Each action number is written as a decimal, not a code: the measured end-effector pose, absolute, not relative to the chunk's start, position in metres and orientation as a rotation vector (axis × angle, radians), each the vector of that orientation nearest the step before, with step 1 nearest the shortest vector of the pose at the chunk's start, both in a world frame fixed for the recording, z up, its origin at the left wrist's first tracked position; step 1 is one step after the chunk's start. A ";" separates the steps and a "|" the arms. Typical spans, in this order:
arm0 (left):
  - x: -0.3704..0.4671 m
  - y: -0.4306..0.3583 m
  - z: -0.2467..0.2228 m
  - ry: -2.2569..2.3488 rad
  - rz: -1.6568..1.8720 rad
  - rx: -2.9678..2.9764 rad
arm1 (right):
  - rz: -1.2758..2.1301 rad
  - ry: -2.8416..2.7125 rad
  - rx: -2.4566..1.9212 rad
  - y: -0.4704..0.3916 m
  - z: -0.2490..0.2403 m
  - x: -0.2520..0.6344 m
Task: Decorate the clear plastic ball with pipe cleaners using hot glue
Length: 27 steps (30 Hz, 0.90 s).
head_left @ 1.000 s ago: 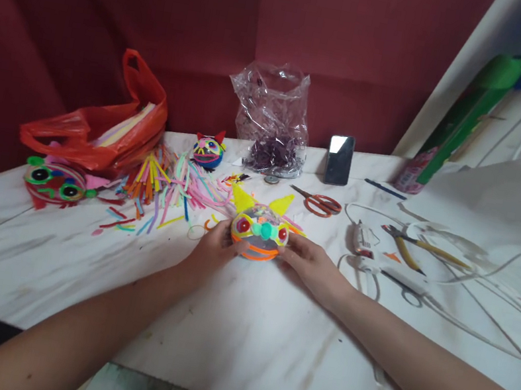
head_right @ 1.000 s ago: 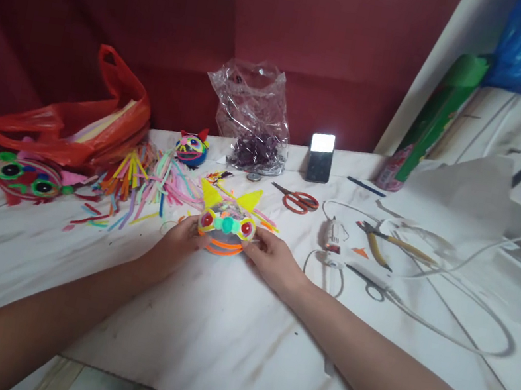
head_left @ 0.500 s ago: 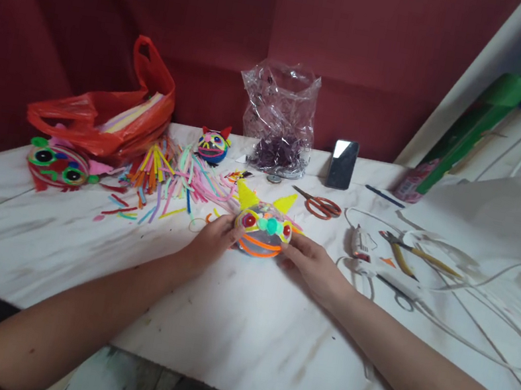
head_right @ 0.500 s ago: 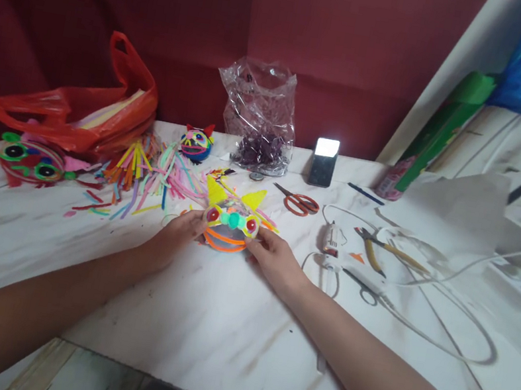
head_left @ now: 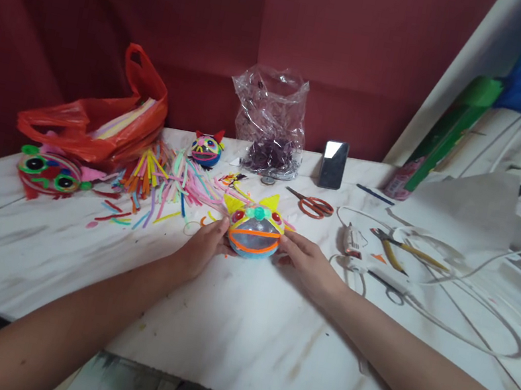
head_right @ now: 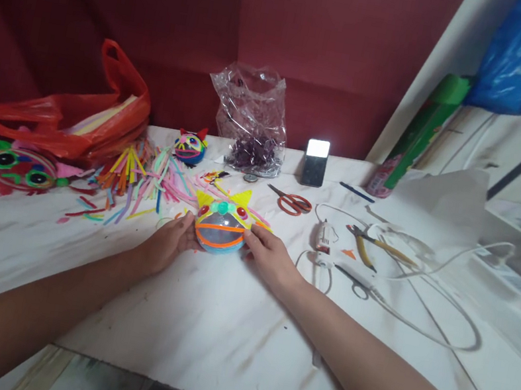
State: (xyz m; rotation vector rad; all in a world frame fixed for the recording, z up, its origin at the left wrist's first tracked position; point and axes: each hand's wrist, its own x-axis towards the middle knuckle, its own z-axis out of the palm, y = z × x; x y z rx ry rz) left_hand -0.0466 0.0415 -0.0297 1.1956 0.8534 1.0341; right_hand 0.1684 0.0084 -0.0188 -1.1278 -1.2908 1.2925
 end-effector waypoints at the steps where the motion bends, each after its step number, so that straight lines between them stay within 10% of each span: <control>1: -0.046 0.041 -0.028 0.844 1.040 1.185 | 1.326 -1.257 -1.108 0.009 -0.020 0.168; 27: -0.046 0.042 -0.028 0.937 1.075 1.346 | 1.451 -1.141 -1.080 0.011 -0.027 0.169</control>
